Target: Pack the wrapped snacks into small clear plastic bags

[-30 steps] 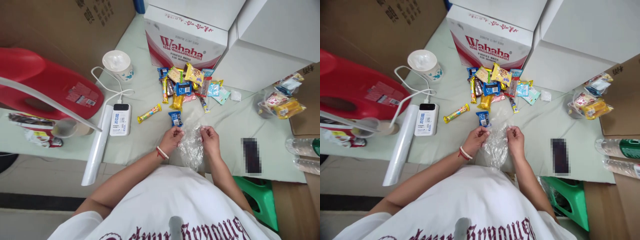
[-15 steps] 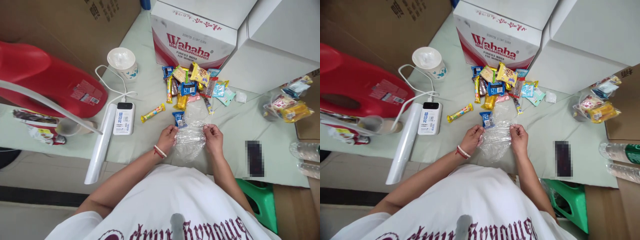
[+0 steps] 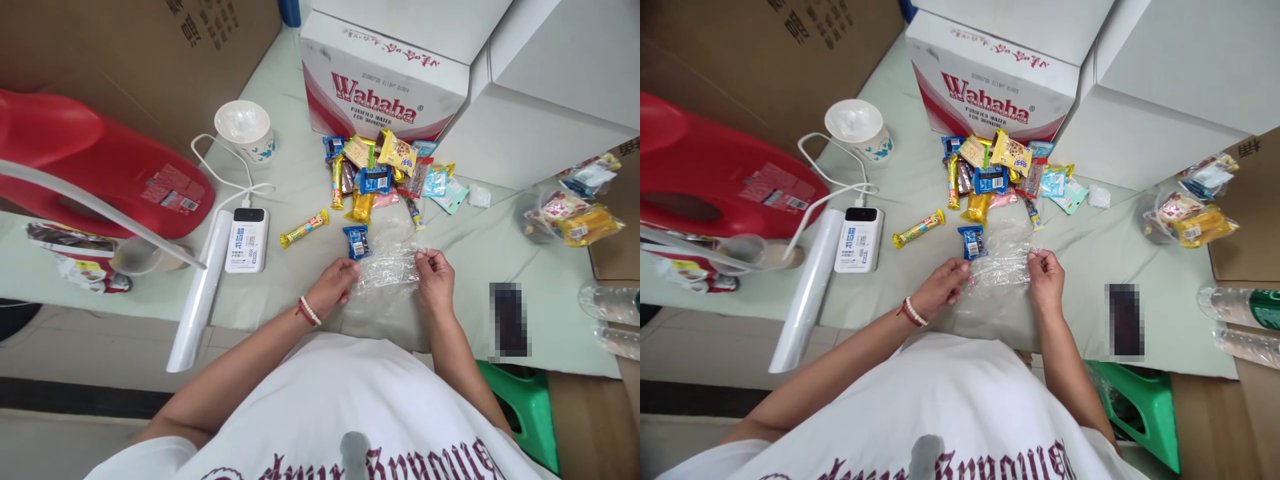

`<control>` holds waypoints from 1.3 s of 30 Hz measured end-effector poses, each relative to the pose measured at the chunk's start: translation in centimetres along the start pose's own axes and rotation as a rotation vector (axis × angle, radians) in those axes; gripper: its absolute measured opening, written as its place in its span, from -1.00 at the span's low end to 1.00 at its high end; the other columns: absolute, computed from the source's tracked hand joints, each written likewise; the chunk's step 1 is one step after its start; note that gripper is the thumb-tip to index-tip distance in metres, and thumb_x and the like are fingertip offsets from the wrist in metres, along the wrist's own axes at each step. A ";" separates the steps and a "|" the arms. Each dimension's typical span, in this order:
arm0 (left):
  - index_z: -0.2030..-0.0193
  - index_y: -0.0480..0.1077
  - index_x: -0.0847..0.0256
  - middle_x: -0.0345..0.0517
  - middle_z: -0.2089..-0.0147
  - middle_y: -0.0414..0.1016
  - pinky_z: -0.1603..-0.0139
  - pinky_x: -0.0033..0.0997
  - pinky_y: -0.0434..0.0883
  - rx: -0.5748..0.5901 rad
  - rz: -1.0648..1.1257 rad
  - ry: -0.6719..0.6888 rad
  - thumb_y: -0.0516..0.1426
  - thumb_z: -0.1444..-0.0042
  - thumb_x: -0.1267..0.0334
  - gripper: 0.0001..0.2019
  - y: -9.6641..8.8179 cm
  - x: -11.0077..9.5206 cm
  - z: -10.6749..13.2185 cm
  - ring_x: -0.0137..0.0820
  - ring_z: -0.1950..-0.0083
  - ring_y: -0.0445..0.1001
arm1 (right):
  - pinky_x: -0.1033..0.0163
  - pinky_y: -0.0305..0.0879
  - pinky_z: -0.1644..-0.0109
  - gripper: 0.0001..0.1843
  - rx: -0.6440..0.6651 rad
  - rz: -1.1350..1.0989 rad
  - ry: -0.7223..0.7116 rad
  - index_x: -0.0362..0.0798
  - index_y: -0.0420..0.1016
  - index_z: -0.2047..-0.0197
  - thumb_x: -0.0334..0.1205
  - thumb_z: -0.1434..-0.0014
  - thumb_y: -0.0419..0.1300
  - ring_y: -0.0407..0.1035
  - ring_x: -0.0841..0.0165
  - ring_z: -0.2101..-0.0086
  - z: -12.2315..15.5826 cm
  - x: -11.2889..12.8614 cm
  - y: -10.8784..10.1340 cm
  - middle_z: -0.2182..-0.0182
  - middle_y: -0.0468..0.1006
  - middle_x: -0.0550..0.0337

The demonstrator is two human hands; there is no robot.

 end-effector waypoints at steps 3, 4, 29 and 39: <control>0.27 0.45 0.23 -0.29 0.52 0.46 0.62 -0.54 0.07 0.086 -0.153 -0.029 0.42 0.12 -0.08 -0.54 -0.1 0.2 0.7 -0.61 0.63 0.14 | 0.33 0.10 0.41 -0.57 0.028 0.004 0.026 -0.03 0.48 0.20 0.14 -0.07 0.38 0.16 0.45 0.48 0.3 0.0 0.1 0.47 0.38 0.32; 0.32 0.46 0.23 -0.30 0.55 0.44 0.60 -0.54 0.08 0.079 -0.185 -0.023 0.41 0.12 -0.06 -0.57 -0.4 0.2 0.9 -0.60 0.63 0.15 | 0.33 0.09 0.44 -0.57 0.052 0.000 0.050 -0.02 0.48 0.20 0.15 -0.06 0.38 0.15 0.46 0.50 0.4 0.0 0.3 0.46 0.39 0.32; 0.37 0.42 0.22 -0.27 0.47 0.38 0.38 -0.49 0.27 -0.031 -0.114 0.305 0.30 -0.13 0.01 -0.69 7.5 -5.6 -4.4 -0.51 0.44 0.29 | 0.14 0.40 0.10 -0.61 0.112 0.552 -0.432 0.12 0.59 -0.20 -0.10 -0.40 0.11 0.43 0.26 0.30 5.0 5.5 0.5 0.26 0.55 0.11; 0.32 0.43 0.23 -0.26 0.45 0.44 0.53 -0.53 0.14 0.047 0.025 0.264 0.32 -0.07 0.05 -0.71 6.4 -5.0 -3.3 -0.60 0.54 0.19 | 0.16 0.39 0.19 -0.68 0.229 0.430 -0.419 0.07 0.64 -0.06 0.00 -0.38 0.19 0.42 0.30 0.30 5.0 6.3 0.1 0.13 0.55 0.06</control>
Point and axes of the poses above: each hand's wrist, its own z-axis away from the middle knuckle, its own y-axis out of the palm, x = y × z, the point moved 6 cm from there along -z, towards the middle knuckle
